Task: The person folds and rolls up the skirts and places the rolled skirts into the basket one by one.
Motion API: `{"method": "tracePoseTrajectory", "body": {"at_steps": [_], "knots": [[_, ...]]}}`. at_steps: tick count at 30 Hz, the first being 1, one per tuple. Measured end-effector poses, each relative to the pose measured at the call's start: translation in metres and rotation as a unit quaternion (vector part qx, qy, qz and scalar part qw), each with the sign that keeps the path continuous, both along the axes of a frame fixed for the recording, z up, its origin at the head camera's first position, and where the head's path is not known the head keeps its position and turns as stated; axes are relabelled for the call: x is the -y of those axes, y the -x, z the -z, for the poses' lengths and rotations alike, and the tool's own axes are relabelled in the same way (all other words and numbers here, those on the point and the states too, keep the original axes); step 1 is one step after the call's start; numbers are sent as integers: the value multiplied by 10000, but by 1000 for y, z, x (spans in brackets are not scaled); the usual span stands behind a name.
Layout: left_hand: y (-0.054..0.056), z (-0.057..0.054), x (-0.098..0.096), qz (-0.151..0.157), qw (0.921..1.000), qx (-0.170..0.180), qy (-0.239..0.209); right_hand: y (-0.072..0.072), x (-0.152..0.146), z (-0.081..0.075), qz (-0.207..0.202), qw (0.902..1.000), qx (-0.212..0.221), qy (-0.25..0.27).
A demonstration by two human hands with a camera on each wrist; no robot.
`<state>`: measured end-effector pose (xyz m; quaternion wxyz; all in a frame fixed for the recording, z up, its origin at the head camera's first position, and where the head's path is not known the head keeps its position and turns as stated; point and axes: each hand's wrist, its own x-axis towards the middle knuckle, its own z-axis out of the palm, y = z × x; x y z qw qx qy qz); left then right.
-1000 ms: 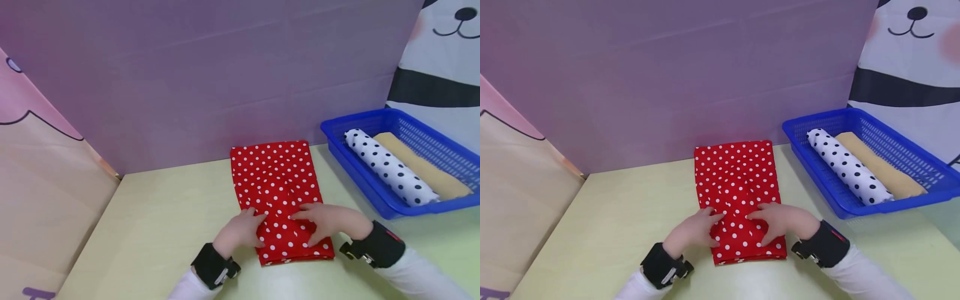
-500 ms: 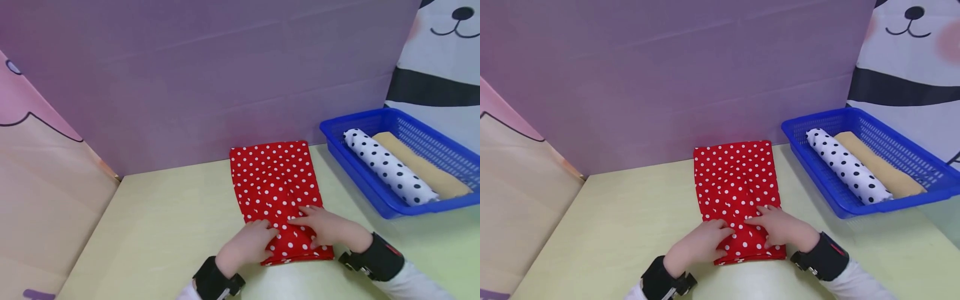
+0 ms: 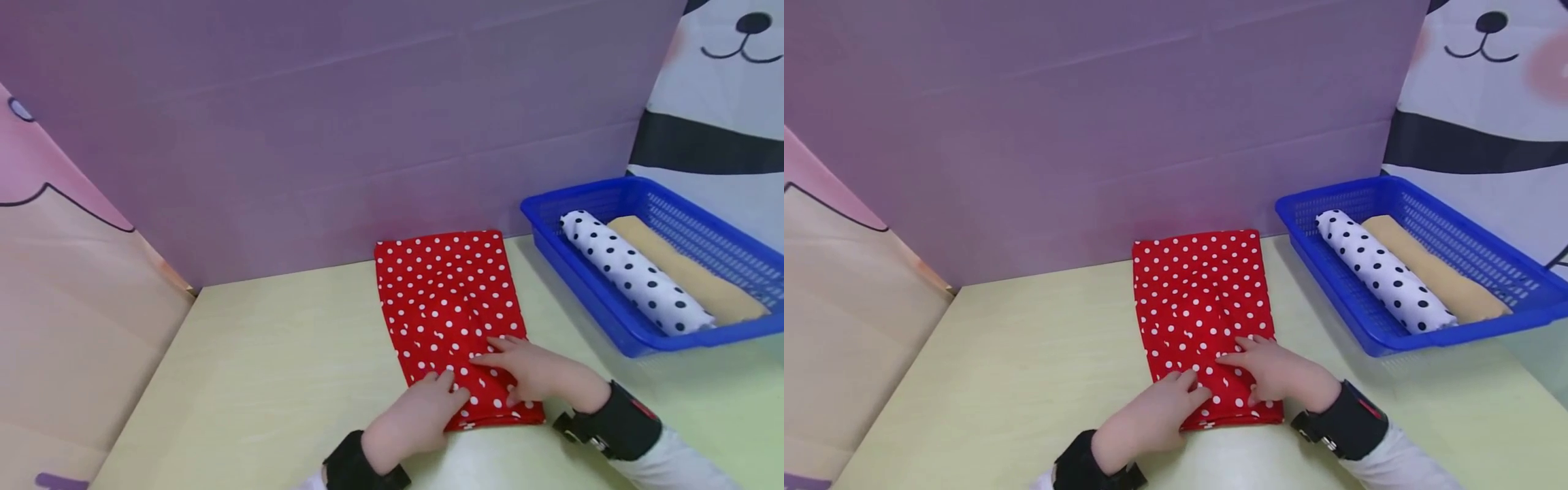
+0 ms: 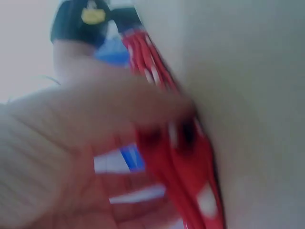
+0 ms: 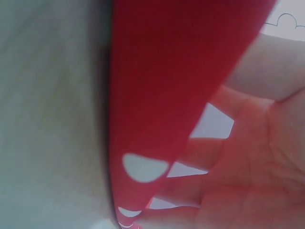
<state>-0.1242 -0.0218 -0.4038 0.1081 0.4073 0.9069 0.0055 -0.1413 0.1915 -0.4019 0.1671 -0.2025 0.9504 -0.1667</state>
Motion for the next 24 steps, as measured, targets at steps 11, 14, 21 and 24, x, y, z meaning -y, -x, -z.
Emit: {"method": "tracePoseTrajectory", "body": {"at_steps": [11,14,21,24], "knots": [[-7,0,-10,-216,9996,-181,-39,-3,-2,0,-43,9999,-152,37],[-5,1,-9,-216,9994,-256,-68,-5,1,-2,-210,9996,-165,13],[6,5,-4,-164,9974,-396,-571,-19,11,-6,-630,9979,103,69],[12,5,-2,-190,9964,-168,-815,-27,18,-4,-713,9974,73,-73]]}}
